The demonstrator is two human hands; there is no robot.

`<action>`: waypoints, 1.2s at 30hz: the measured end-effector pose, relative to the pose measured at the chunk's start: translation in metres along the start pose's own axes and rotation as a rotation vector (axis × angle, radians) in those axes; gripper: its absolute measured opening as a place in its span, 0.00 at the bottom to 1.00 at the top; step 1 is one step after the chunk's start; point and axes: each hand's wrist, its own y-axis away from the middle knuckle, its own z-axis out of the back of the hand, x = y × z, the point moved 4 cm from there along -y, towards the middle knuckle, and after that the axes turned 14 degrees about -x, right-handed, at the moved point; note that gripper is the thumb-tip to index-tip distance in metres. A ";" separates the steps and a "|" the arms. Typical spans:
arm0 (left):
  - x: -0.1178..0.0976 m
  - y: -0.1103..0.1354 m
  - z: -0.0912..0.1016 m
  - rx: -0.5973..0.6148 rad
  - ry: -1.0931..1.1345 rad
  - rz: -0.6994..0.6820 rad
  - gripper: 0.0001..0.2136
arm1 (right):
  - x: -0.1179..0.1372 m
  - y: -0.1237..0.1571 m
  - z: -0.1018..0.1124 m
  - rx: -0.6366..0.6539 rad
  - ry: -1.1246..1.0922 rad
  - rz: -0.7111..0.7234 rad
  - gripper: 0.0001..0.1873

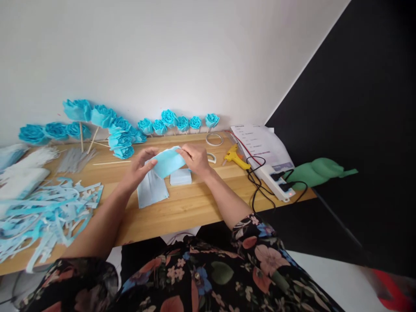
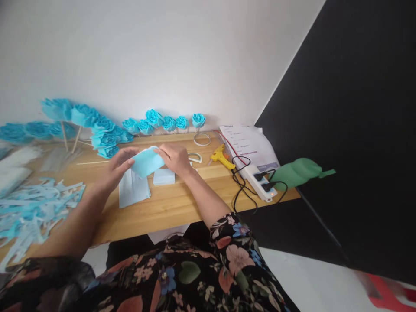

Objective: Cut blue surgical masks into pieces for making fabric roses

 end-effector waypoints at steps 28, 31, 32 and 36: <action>-0.031 -0.009 -0.032 -0.564 0.167 -0.002 0.19 | 0.009 0.023 -0.043 0.350 -0.003 -0.100 0.17; -0.031 -0.009 -0.030 -0.640 0.058 -0.118 0.18 | 0.019 0.020 -0.048 0.418 0.029 -0.048 0.16; -0.031 -0.011 -0.030 -0.652 0.032 -0.139 0.18 | 0.022 0.018 -0.048 0.456 0.042 -0.014 0.15; -0.028 -0.018 -0.020 -0.680 0.038 -0.152 0.17 | 0.021 0.002 -0.029 0.608 0.139 0.085 0.09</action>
